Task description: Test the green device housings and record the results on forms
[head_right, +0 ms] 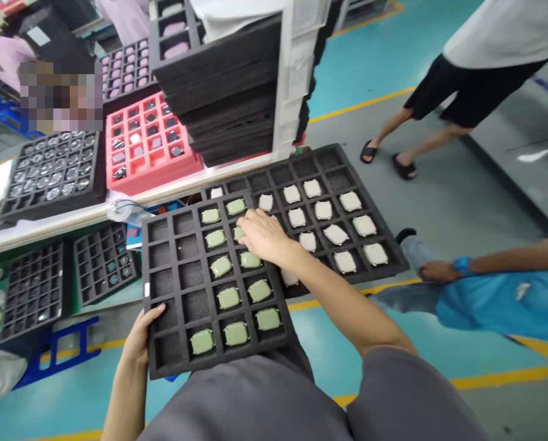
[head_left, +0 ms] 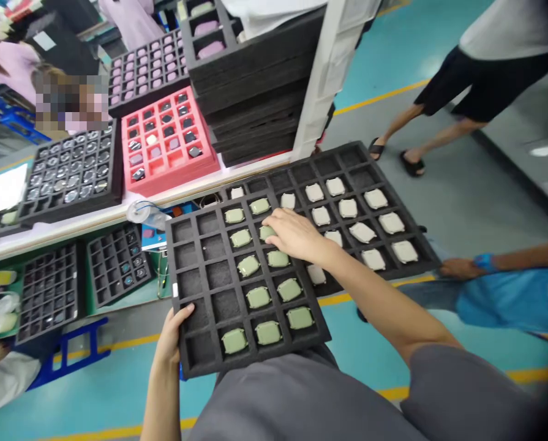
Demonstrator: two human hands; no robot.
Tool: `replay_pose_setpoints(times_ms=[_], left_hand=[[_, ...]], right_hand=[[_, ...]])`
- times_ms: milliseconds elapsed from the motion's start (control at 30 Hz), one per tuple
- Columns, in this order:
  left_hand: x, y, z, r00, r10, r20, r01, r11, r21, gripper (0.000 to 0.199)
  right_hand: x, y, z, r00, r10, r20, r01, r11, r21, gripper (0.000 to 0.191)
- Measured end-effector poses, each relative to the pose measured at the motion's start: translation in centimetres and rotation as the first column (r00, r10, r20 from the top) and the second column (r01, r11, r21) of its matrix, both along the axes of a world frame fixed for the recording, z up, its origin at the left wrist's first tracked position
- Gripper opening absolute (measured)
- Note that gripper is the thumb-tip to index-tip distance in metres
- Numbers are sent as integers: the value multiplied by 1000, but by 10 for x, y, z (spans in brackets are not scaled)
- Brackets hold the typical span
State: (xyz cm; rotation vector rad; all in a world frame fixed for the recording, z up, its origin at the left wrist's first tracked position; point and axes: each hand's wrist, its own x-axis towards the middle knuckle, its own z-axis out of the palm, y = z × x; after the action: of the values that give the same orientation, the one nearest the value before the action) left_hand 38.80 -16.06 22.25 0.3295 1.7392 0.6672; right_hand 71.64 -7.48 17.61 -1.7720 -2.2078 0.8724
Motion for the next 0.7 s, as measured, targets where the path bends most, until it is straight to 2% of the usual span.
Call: replay_pose_setpoints(times_ms=[67,133,200,233,267,300,333,367,433,500,567,700], left_hand=[[-2,0,-3,1000,19,-17,-18,1000,3,35],[-3,1,-5,999,37,-28,-37,999,3,36],[-1,0,-4,998,42,-44,-42,999,-2,37],[1,0,-3,998,42,-52,-42,999,3,36],[3,-1,-2,998,40,-57,-40,999,10,35],[5,-2,-1,998,39,-58,-38,999,14,34],[6,-3,0,998,38,-56,-37,999,11,34],[7,-4,0,998,39,-53,-38,999,8,35],[7,-5,-1,998,45,-51,-45,999,2,37],[6,-5,-2,998,44,-55,-44,999,2,39],[5,-5,-4,997,37,-61,-37,999,6,40],[2,-4,-7,998,43,-47,-43,999,-4,40]], right_hand=[[0,1,0,997,-14,-72,14,1000,-2,25],[8,5,-2,974,-68,-215,64,998,-26,16],[32,11,-8,889,-218,-403,215,975,-55,15],[52,14,-13,814,-324,-482,340,939,-56,18],[75,18,-21,723,-433,-539,487,872,-49,21],[99,22,-30,636,-525,-565,627,779,-19,25],[124,25,-41,544,-621,-564,757,653,11,24],[147,28,-52,476,-705,-526,838,545,27,22],[181,32,-75,424,-824,-376,898,437,56,20],[195,33,-93,407,-879,-249,912,406,60,19],[195,32,-103,400,-896,-193,916,397,55,20],[184,31,-104,408,-902,-140,913,405,53,20]])
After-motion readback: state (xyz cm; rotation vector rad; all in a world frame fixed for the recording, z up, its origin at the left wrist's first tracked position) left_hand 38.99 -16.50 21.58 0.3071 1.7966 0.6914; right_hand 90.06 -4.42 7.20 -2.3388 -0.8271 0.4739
